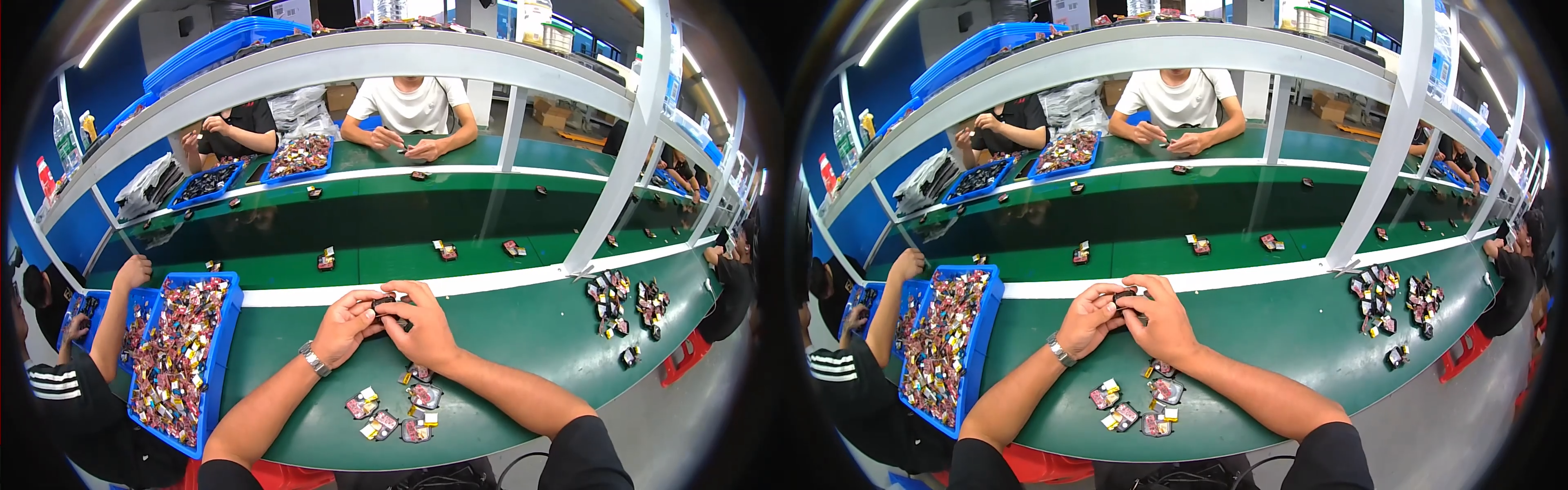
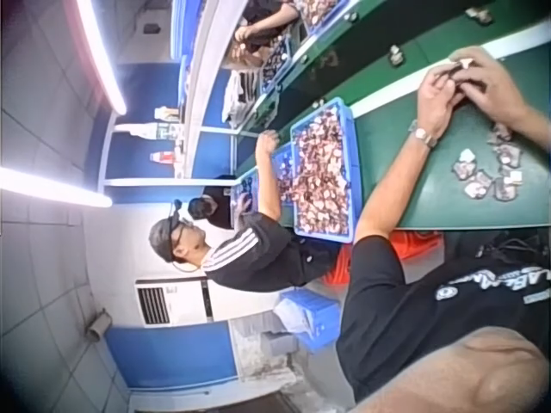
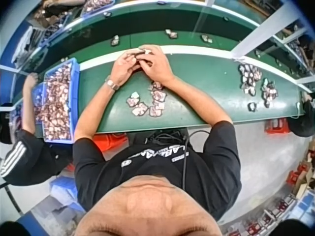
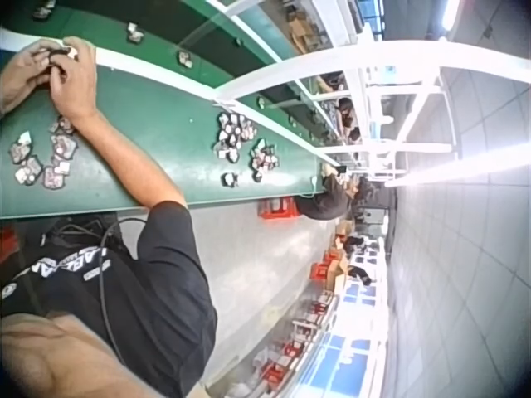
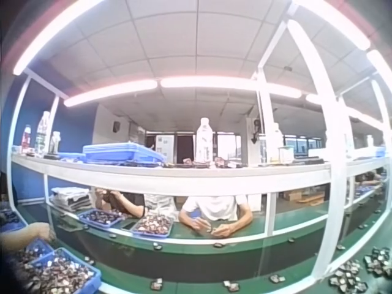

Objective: Manually assemble or inspect small electronic components on a factory conveyor belt.

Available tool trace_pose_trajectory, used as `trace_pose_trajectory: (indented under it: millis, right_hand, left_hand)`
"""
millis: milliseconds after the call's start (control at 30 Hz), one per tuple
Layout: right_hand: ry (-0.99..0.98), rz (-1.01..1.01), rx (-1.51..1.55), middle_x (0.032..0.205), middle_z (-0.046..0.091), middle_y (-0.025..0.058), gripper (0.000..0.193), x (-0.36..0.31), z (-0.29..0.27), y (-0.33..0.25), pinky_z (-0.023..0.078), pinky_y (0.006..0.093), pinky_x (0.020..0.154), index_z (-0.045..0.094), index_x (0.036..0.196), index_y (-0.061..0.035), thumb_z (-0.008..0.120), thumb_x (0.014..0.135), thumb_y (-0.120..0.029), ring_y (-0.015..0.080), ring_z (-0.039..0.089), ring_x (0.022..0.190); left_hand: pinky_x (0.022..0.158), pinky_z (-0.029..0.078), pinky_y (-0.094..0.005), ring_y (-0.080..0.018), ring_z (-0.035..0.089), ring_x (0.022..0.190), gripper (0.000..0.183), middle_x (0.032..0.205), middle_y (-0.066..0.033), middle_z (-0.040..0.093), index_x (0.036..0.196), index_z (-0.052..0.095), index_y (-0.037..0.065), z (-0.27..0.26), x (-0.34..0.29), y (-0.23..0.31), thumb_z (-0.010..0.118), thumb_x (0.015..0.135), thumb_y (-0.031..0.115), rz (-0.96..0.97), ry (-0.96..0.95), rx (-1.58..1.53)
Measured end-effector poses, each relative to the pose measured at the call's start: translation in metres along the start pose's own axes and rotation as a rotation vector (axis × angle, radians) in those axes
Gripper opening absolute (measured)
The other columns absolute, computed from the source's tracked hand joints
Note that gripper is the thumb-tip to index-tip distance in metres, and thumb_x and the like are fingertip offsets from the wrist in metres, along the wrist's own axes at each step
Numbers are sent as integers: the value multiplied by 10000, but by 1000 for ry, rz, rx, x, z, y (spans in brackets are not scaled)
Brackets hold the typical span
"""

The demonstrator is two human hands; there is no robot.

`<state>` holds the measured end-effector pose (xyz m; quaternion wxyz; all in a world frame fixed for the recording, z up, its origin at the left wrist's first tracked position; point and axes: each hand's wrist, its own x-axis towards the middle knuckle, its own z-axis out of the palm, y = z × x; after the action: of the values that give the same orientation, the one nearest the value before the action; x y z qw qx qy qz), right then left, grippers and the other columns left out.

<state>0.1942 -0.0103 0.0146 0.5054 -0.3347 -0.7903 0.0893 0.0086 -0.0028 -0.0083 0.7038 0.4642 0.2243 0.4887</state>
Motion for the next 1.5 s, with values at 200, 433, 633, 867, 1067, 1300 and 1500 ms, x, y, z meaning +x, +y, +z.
trace_pose_trajectory:
  millis: [200,433,633,867,1067,1300,1500]
  right_hand:
    - [-46,155,125,1226,610,88,176,-3,1,5,526,348,877,742,952,-67,700,789,-18,264,568,1114]
    - [-79,117,115,1261,592,91,212,-1,2,3,513,381,904,735,997,-73,709,791,-30,288,545,1156]
    - [-31,3,31,1266,592,102,236,2,-1,-1,493,408,926,724,1002,-73,724,771,-27,311,541,1175]
    - [15,-36,6,1223,617,103,187,1,-3,0,498,402,910,729,941,-66,730,759,-23,308,552,1152]
    - [-9,3,44,1242,612,101,180,1,-1,1,492,401,915,730,940,-62,727,765,-22,308,545,1163]
    - [-17,-54,92,1282,589,131,208,4,-1,-3,466,433,988,711,962,-25,701,757,12,343,528,1208]
    - [10,-42,36,1276,588,124,239,2,-3,-5,453,429,1004,712,978,-60,723,748,2,334,521,1217]
  left_hand:
    - [998,526,-372,-199,613,1160,306,1251,-125,615,1291,502,15,1,0,0,546,991,59,0,16,15]
    - [997,525,-365,-195,614,1156,299,1268,-119,609,1287,505,25,-1,-1,-2,545,993,59,15,52,55]
    - [996,527,-369,-193,608,1164,283,1285,-126,601,1273,511,21,3,0,1,537,992,40,49,44,29]
    - [999,527,-375,-190,604,1169,290,1275,-124,607,1275,510,10,3,-1,1,542,987,34,45,9,2]
    - [995,530,-370,-187,612,1157,289,1275,-119,608,1274,517,12,1,-1,-1,542,987,33,36,27,12]
    - [992,534,-370,-195,617,1158,294,1275,-132,604,1279,518,15,1,-3,0,541,986,30,91,62,88]
    - [995,534,-387,-206,608,1175,303,1292,-132,595,1278,515,12,0,-1,-1,558,978,29,92,21,-18]
